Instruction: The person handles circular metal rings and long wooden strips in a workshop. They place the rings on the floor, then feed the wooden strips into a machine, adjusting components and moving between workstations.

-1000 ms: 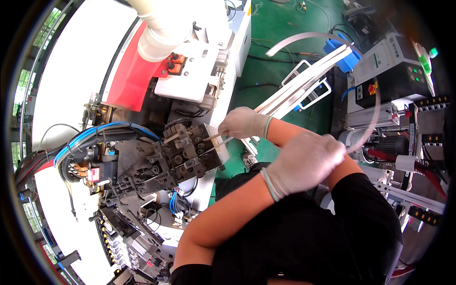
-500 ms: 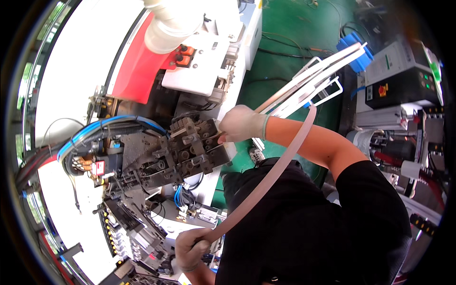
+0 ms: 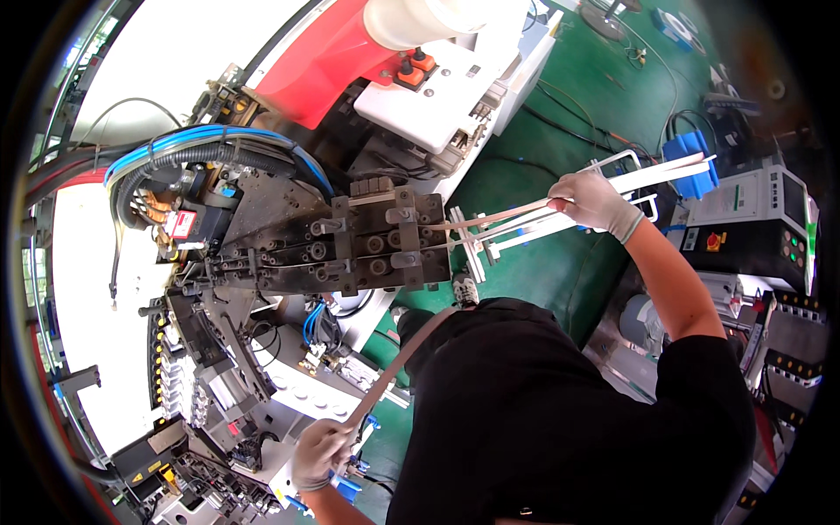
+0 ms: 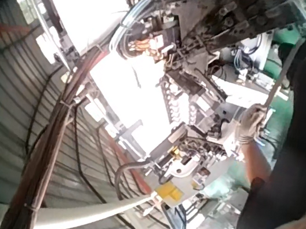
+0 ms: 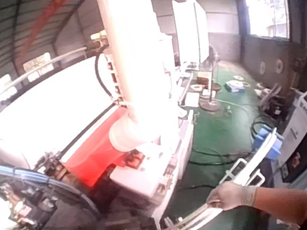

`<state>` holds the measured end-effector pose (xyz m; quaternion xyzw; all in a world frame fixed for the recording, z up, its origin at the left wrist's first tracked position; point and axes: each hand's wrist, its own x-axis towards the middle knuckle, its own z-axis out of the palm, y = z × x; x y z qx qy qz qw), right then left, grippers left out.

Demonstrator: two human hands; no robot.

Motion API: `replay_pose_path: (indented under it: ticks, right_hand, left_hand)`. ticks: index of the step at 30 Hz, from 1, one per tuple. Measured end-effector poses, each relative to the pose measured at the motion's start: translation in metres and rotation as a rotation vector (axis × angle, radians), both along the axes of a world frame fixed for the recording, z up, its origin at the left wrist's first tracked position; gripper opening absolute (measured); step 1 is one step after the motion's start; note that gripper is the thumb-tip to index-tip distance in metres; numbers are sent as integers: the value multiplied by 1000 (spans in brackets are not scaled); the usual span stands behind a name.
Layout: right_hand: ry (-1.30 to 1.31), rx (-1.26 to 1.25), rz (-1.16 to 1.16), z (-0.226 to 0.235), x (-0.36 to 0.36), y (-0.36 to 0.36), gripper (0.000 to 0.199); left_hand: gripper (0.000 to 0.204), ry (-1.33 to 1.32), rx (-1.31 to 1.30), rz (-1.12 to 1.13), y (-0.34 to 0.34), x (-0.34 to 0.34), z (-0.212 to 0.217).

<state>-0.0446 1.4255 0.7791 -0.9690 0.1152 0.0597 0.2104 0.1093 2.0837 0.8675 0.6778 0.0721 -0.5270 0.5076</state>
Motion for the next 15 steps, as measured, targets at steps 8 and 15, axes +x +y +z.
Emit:
replay_pose_path:
  ticks: [8,15]
  right_hand:
    - [-69,0,-49,-12,52,76,14]
    - [-54,-64,-42,-20,107,124,17]
  left_hand:
    - [16,-58,-57,171,-99,3,-148]
    - [27,208,-184,518,-163,31,-291]
